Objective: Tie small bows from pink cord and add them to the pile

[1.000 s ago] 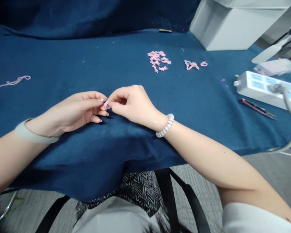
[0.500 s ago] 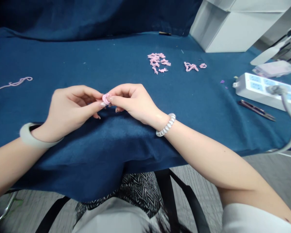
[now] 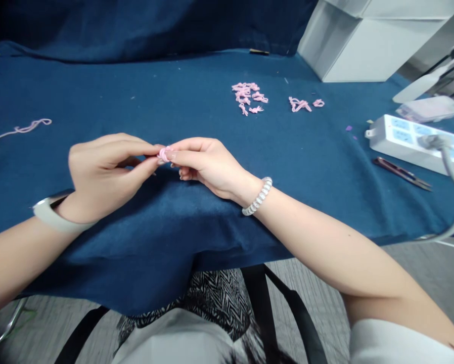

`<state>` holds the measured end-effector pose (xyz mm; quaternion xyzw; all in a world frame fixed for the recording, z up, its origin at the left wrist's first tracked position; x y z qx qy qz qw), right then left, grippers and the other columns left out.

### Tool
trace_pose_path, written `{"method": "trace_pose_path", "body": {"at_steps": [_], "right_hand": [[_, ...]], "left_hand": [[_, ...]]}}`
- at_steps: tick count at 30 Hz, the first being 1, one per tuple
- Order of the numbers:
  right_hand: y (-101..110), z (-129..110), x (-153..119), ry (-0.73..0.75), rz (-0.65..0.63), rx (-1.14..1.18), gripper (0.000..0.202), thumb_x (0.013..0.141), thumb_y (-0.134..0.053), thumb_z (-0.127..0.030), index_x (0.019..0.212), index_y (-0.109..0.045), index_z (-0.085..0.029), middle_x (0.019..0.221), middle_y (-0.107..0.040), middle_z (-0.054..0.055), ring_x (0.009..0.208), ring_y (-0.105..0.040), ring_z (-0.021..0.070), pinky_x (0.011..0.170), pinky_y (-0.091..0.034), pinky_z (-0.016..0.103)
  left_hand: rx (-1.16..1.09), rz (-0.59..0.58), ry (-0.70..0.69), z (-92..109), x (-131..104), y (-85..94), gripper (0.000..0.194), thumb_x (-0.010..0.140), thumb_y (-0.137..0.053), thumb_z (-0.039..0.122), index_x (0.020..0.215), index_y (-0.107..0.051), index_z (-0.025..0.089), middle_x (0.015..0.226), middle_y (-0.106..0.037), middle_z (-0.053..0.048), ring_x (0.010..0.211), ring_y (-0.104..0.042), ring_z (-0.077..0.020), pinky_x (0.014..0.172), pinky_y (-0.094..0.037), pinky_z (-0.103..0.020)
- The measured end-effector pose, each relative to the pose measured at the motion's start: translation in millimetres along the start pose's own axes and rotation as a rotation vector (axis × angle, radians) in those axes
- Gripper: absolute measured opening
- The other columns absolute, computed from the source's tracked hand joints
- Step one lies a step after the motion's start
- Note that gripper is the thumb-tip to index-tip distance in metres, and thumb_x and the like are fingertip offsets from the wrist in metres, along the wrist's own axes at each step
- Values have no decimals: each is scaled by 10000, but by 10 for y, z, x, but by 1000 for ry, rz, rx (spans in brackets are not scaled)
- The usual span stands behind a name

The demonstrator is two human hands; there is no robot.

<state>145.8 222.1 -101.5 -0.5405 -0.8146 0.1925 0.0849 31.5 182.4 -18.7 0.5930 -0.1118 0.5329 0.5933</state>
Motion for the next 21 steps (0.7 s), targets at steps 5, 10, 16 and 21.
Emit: {"method": "trace_pose_path", "body": {"at_steps": [5, 10, 16, 21], "right_hand": [[-10, 44, -9, -54, 18, 44, 230, 556, -879, -247, 675, -706, -155, 618, -634, -36, 514, -500, 47, 503, -421, 194], [5, 13, -3, -2, 37, 22, 126, 631, -820, -212, 676, -714, -162, 650, -654, -32, 530, -511, 43, 523, -425, 189], [9, 8, -4, 15, 33, 38, 62, 672, -781, -189, 682, -723, -169, 648, -649, -36, 534, -508, 40, 528, -421, 183], [19, 33, -10, -24, 37, 45, 50, 682, -767, -175, 697, -721, -164, 664, -658, -29, 523, -496, 40, 521, -417, 190]], "left_hand": [[-10, 2, -73, 35, 9, 14, 156, 858, -661, 156, 875, -746, 286, 809, -756, 19, 700, -712, -159, 600, -552, -294], [59, 25, -104, 65, -2, 40, 115, 813, -693, 117, 823, -714, 230, 784, -758, -2, 645, -702, -154, 551, -523, -278], [127, 50, -83, 68, -19, 48, 96, 804, -712, 143, 808, -671, 229, 764, -748, 28, 587, -674, -123, 505, -503, -252], [97, 67, -36, 29, -17, 56, 105, 797, -729, 159, 834, -653, 221, 789, -738, 30, 616, -678, -113, 496, -518, -217]]}}
Point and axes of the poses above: each hand's wrist, its own x-axis towards the middle knuckle, its own y-axis out of the back of the hand, z = x × y, the point moved 9 cm from there along x, towards the middle knuckle
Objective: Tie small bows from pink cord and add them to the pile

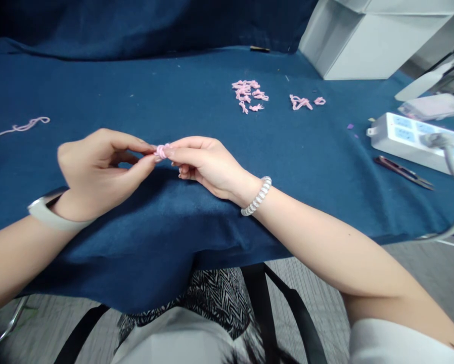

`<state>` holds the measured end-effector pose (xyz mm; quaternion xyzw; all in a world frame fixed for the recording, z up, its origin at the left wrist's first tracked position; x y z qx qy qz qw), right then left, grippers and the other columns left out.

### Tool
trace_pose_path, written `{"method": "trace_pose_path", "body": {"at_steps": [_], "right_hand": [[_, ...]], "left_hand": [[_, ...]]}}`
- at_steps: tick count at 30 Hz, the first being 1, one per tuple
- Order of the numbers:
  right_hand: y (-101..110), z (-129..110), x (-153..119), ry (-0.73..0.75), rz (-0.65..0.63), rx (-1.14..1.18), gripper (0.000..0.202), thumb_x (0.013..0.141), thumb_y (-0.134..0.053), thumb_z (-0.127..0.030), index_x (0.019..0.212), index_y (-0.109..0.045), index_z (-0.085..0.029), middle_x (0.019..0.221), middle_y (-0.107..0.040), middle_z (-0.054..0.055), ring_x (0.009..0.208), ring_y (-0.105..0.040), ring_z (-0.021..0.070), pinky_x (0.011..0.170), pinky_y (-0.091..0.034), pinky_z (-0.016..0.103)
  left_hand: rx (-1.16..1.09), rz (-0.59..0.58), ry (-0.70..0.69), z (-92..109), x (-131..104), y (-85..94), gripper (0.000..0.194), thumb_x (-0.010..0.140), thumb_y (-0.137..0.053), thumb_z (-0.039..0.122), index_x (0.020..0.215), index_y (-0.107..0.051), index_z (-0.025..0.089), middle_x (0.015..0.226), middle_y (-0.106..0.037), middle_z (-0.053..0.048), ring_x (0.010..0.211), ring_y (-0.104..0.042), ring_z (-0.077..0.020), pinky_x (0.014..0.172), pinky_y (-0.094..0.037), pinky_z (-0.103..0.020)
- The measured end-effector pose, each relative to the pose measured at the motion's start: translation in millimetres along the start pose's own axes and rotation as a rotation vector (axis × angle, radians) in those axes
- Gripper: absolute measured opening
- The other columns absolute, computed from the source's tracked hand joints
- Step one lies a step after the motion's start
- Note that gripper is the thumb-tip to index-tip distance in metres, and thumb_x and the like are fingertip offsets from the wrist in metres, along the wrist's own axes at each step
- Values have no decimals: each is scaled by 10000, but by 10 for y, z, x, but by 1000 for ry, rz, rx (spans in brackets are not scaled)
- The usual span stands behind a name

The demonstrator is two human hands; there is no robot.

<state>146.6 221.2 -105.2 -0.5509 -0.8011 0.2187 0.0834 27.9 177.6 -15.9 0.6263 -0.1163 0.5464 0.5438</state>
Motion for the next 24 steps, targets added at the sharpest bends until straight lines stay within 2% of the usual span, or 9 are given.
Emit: {"method": "trace_pose_path", "body": {"at_steps": [5, 11, 24], "right_hand": [[-23, 18, -6, -31, -16, 35, 40, 688, -755, -155, 693, -716, -159, 624, -635, -31, 514, -496, 47, 519, -409, 199], [-23, 40, -11, -62, -8, 37, 51, 698, -743, -149, 696, -692, -153, 602, -597, -35, 526, -481, 51, 526, -406, 205], [-32, 44, -5, -53, -49, 30, 83, 680, -783, -197, 711, -711, -167, 631, -592, -32, 549, -466, 54, 535, -397, 210]], "left_hand": [[-8, 0, -102, 62, 2, 7, 118, 791, -729, 137, 833, -649, 213, 773, -738, 16, 619, -674, -126, 497, -500, -244], [5, -38, -103, 63, 9, -11, 141, 831, -688, 124, 849, -632, 252, 798, -740, 29, 675, -693, -140, 556, -513, -277], [-3, -1, -136, 76, 15, 3, 122, 833, -685, 134, 865, -662, 250, 784, -738, 34, 633, -667, -118, 547, -511, -264]]}}
Point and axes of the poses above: each hand's wrist, its own x-axis towards the middle knuckle, its own y-axis out of the back of the hand, z = x × y, the point moved 9 cm from there along x, towards the middle knuckle
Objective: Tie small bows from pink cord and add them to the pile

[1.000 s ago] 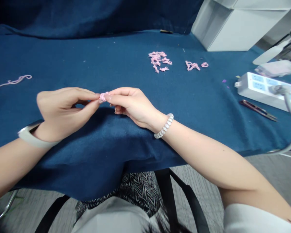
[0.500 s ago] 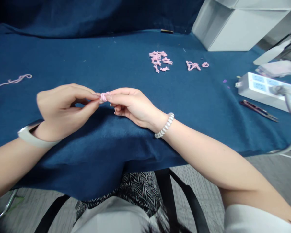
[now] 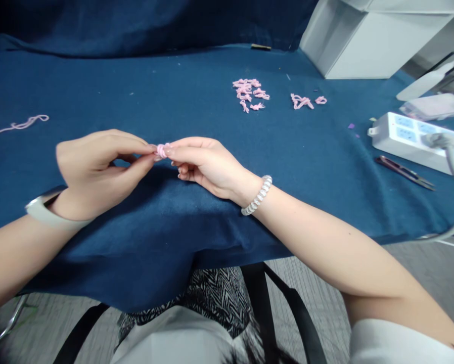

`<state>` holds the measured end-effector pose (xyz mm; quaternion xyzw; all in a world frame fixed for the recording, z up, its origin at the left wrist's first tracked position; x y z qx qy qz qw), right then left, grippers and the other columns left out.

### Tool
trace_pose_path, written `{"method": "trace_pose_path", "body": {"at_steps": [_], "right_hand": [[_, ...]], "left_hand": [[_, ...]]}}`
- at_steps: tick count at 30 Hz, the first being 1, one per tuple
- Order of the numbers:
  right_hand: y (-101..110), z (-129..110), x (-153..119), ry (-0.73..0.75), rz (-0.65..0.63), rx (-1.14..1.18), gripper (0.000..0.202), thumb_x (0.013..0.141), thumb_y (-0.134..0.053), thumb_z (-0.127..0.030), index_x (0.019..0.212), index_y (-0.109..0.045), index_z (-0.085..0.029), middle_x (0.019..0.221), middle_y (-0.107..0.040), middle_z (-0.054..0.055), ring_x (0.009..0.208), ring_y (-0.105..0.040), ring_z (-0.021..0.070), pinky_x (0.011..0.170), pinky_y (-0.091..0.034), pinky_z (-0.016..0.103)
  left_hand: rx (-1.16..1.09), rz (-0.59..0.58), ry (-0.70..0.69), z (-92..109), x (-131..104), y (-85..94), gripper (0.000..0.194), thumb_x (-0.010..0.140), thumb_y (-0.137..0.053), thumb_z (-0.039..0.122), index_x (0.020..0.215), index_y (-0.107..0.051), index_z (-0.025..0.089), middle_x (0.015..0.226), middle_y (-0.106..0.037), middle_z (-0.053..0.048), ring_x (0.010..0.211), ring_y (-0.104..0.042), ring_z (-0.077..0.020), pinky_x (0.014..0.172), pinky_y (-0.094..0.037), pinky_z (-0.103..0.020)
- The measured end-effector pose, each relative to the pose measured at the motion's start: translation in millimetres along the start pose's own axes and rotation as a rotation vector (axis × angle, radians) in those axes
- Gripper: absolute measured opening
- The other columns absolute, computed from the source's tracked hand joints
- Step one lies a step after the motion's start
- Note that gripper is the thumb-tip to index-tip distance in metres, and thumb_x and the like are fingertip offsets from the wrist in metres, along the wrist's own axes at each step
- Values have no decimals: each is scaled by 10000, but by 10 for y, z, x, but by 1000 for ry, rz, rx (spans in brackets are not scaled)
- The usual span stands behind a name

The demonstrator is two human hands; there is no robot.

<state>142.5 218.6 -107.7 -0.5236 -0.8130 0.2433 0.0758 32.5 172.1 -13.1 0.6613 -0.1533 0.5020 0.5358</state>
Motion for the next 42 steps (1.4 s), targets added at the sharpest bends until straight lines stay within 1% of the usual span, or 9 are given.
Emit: {"method": "trace_pose_path", "body": {"at_steps": [6, 10, 13, 19, 23, 26, 31, 36, 42], "right_hand": [[-2, 10, 7, -5, 2, 13, 94, 669, -790, -191, 700, -707, -159, 605, -579, -32, 538, -469, 58, 528, -399, 213], [-4, 16, 7, -7, 0, 7, 92, 676, -787, -195, 712, -710, -159, 606, -575, -33, 538, -468, 56, 526, -396, 213], [2, 20, 5, -7, 7, -2, 96, 680, -787, -201, 720, -709, -162, 610, -575, -37, 541, -467, 54, 530, -399, 210], [20, 20, 10, 5, 36, -22, 109, 672, -801, -202, 706, -704, -165, 634, -594, -28, 538, -475, 54, 522, -405, 207], [38, 12, 12, 25, 58, -77, 166, 650, -830, -249, 720, -706, -164, 644, -596, -29, 548, -473, 53, 527, -419, 204], [37, -11, 11, 55, 56, -113, 234, 617, -858, -289, 739, -707, -159, 695, -628, -19, 566, -481, 53, 528, -423, 199], [29, -71, 6, 136, 36, -167, 348, 634, -858, -305, 945, -740, -203, 802, -674, -5, 639, -523, 78, 544, -432, 206], [33, -113, -6, 205, 46, -239, 275, 669, -840, -352, 880, -753, -199, 868, -692, 12, 717, -557, 97, 581, -453, 211], [32, -161, -25, 252, 46, -328, 306, 697, -821, -386, 942, -752, -216, 809, -658, -5, 690, -550, 89, 579, -438, 214]], "left_hand": [[-9, -23, 15, -17, -2, -27, 109, 844, -664, 143, 829, -642, 249, 785, -737, 36, 671, -689, -134, 579, -523, -268], [12, -18, 11, -10, -2, -20, 118, 826, -687, 136, 840, -637, 242, 772, -732, 40, 593, -647, -115, 539, -489, -257], [13, -29, 22, -18, -5, -29, 120, 828, -683, 137, 834, -634, 246, 777, -730, 46, 596, -646, -113, 538, -485, -255], [15, -95, 69, -67, -23, -92, 113, 850, -625, 146, 798, -604, 244, 768, -714, 28, 610, -637, -137, 539, -486, -292], [16, -142, 79, -117, -34, -149, 89, 843, -606, 170, 794, -592, 242, 744, -682, 12, 594, -603, -148, 535, -473, -307], [-5, -146, 48, -120, -36, -161, 83, 825, -618, 165, 806, -579, 235, 739, -663, 4, 589, -583, -147, 543, -462, -305], [-25, -183, 50, -138, -44, -198, 87, 838, -600, 154, 829, -559, 230, 760, -656, -10, 650, -601, -161, 593, -476, -310], [-18, -190, 75, -154, -57, -202, 64, 866, -589, 204, 834, -548, 241, 769, -654, -12, 675, -611, -165, 605, -486, -318], [2, -247, 122, -167, -81, -224, 57, 898, -550, 217, 860, -541, 258, 796, -653, -5, 693, -615, -162, 628, -497, -331]]}}
Point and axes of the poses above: each hand's wrist, its own x-axis towards the middle knuckle, its own y-axis out of the back of the hand, z = x × y, the point moved 9 cm from there along x, towards the middle knuckle
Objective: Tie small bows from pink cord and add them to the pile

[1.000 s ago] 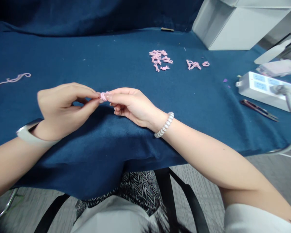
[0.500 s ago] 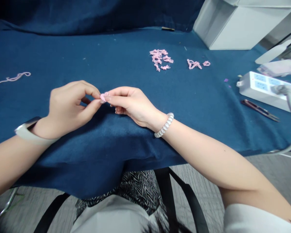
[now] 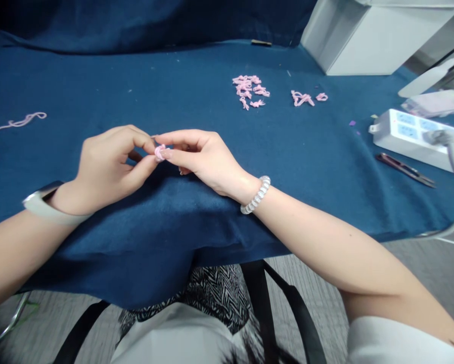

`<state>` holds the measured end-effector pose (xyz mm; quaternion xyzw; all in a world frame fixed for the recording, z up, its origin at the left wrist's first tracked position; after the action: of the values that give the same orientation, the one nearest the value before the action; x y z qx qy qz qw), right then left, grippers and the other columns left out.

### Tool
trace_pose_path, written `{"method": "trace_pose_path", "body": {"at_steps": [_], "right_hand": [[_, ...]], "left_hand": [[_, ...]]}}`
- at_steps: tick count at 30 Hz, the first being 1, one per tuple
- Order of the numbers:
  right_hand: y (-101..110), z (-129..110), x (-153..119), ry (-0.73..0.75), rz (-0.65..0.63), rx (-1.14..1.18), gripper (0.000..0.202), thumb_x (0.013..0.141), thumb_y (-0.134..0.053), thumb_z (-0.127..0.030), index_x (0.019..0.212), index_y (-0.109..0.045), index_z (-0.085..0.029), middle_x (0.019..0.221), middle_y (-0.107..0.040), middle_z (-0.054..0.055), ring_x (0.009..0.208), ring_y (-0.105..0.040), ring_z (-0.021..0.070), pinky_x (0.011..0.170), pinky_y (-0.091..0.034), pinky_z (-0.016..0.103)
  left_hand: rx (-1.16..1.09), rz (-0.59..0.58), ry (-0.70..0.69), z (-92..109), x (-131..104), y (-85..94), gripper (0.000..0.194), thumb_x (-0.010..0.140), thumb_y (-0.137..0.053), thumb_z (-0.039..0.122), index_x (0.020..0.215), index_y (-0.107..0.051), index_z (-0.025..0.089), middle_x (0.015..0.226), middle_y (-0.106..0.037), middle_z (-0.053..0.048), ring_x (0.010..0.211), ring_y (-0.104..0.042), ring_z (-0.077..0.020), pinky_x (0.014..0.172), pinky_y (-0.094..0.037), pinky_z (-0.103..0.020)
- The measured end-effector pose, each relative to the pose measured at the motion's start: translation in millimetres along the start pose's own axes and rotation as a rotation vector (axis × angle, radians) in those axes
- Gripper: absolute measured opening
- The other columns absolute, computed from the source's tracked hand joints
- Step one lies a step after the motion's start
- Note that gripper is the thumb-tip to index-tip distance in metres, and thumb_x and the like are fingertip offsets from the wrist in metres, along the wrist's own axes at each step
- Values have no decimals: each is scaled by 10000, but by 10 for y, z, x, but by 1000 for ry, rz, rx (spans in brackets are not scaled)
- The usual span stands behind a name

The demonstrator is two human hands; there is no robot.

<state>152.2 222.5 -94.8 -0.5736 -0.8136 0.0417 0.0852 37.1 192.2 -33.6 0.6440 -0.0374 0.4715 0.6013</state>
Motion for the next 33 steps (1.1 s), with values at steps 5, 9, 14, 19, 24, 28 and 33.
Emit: {"method": "trace_pose_path", "body": {"at_steps": [5, 9, 14, 19, 24, 28, 33], "right_hand": [[20, -78, -12, 43, 25, -54, 264, 705, -813, -388, 873, -756, -193, 840, -679, 11, 716, -559, 100, 575, -428, 213], [27, -126, -19, 74, 45, -96, 224, 714, -805, -372, 807, -749, -176, 835, -685, 22, 714, -561, 105, 576, -428, 220], [60, -120, -3, 71, 71, -69, 184, 719, -796, -335, 790, -742, -174, 821, -683, 21, 680, -551, 98, 571, -431, 228], [109, -121, 10, 70, 96, -47, 162, 716, -789, -318, 754, -736, -170, 773, -676, 10, 655, -542, 90, 557, -423, 215], [164, -116, 30, 65, 125, -14, 142, 689, -791, -272, 734, -722, -156, 758, -682, 10, 606, -525, 82, 521, -418, 206], [185, -107, 46, 61, 127, -8, 124, 703, -776, -258, 742, -716, -158, 744, -674, 5, 586, -531, 83, 517, -423, 214], [188, -101, 54, 63, 111, -26, 140, 718, -767, -282, 761, -707, -164, 732, -665, 0, 601, -568, 97, 526, -438, 226]], "left_hand": [[-34, 25, -50, 20, 15, 2, 64, 870, -591, 192, 852, -549, 237, 785, -664, -11, 680, -616, -160, 616, -494, -316], [-28, 60, -76, 28, 21, 20, 76, 852, -618, 205, 837, -549, 232, 759, -666, -2, 611, -589, -144, 556, -478, -298], [-19, 39, -6, -2, 23, 22, 82, 873, -612, 223, 819, -551, 239, 775, -668, 3, 611, -583, -134, 543, -471, -290], [-30, 69, -8, 6, 18, 61, 70, 869, -615, 217, 829, -558, 231, 763, -651, 17, 621, -569, -125, 525, -451, -264], [-64, 47, 65, -64, 14, 49, 52, 878, -603, 251, 853, -598, 205, 793, -657, -8, 672, -576, -136, 557, -459, -253], [-94, 38, 111, -109, 7, 46, 88, 875, -611, 280, 851, -623, 197, 799, -662, -14, 679, -567, -138, 571, -448, -252], [-73, -4, 146, -116, 1, 46, 121, 904, -584, 283, 874, -625, 173, 827, -654, -15, 723, -561, -124, 611, -430, -225]]}}
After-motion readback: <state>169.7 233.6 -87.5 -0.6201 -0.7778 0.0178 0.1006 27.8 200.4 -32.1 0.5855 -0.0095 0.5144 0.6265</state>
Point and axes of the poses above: each hand's wrist, its own x-axis towards the middle knuckle, its own y-axis out of the back of the hand, z = x × y, the point moved 9 cm from there along x, towards the middle knuckle
